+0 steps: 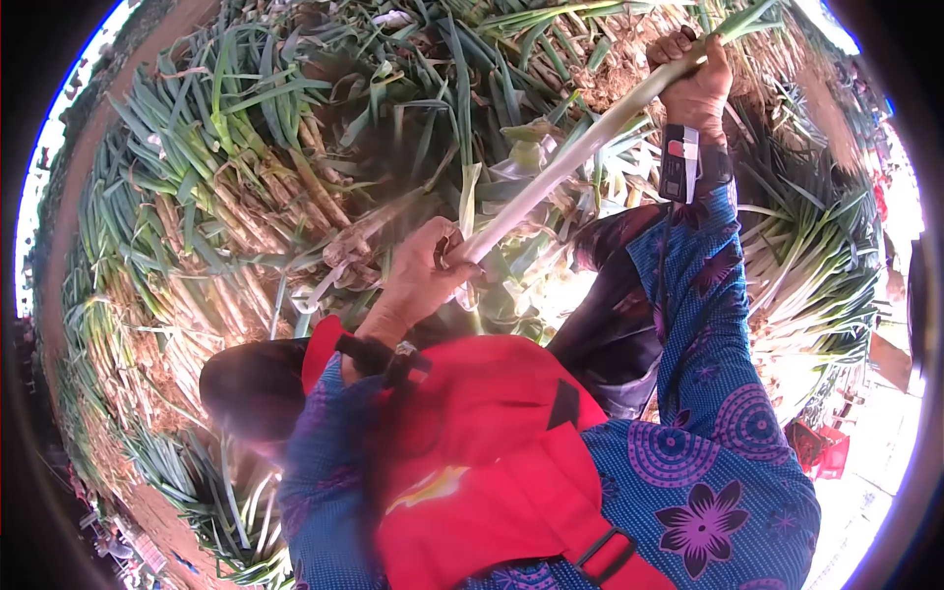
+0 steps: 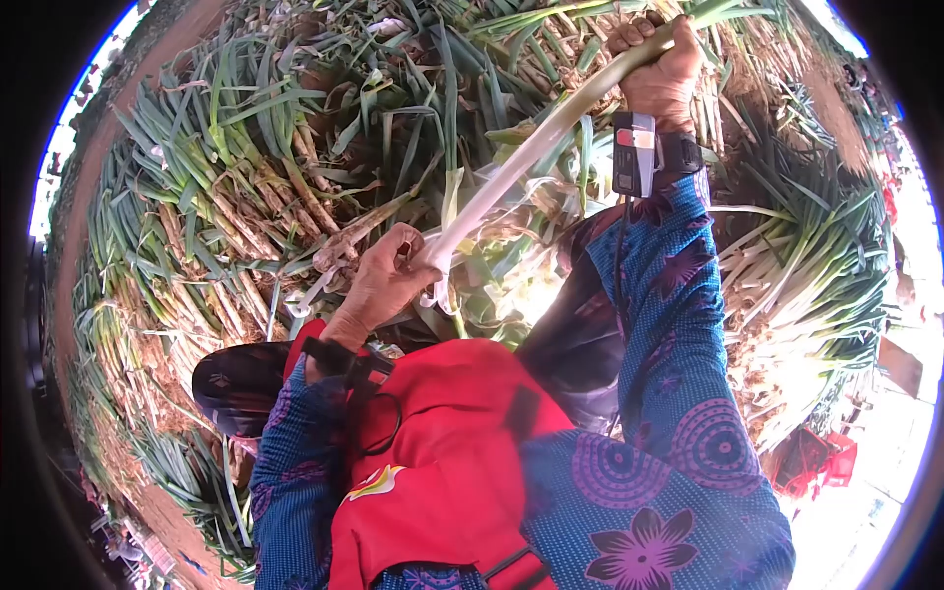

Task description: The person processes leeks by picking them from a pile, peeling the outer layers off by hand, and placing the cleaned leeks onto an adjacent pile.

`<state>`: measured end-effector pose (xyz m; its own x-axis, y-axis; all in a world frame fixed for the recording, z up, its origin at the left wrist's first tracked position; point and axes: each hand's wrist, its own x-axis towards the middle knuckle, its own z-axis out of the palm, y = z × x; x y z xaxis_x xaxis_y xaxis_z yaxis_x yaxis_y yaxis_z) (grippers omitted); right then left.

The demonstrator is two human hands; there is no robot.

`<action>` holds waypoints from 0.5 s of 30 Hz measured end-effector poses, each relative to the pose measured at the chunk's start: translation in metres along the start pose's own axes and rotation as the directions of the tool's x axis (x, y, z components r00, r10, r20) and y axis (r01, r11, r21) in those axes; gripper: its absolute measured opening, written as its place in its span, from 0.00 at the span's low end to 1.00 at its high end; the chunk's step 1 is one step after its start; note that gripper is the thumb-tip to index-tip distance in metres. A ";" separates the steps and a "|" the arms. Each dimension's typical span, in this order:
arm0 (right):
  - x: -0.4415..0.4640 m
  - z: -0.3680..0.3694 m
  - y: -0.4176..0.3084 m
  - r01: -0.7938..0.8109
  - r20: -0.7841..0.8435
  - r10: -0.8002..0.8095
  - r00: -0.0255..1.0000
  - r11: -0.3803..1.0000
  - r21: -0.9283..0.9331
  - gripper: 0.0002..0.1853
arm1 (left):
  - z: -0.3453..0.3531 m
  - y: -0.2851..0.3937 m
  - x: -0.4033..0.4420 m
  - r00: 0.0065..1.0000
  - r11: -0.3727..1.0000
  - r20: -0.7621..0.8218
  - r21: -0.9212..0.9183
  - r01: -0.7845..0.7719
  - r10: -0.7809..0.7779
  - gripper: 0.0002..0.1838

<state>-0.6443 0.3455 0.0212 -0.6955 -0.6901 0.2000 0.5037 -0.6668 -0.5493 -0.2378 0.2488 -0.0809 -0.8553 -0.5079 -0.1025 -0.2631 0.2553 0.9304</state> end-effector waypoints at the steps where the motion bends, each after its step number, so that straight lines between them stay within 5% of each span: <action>1: -0.002 0.002 0.002 0.043 -0.050 -0.044 0.998 0.998 -0.037 0.19 | 0.001 -0.001 0.000 0.999 0.998 -0.024 0.049 -0.032 0.034 0.14; 9: -0.012 0.017 0.013 0.102 -0.276 -0.142 0.950 0.983 -0.155 0.19 | 0.009 -0.003 0.004 0.930 0.921 -0.220 0.326 -0.213 0.293 0.14; 15: -0.009 0.013 0.012 0.072 -0.345 -0.141 0.928 0.976 -0.206 0.20 | 0.012 -0.004 0.005 0.913 0.925 -0.262 0.305 -0.228 0.312 0.16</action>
<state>-0.6258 0.3401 0.0233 -0.8931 -0.4496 -0.0165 0.3360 -0.6421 -0.6890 -0.2467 0.2554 -0.0897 -0.7463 -0.5996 0.2889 -0.1840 0.6030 0.7762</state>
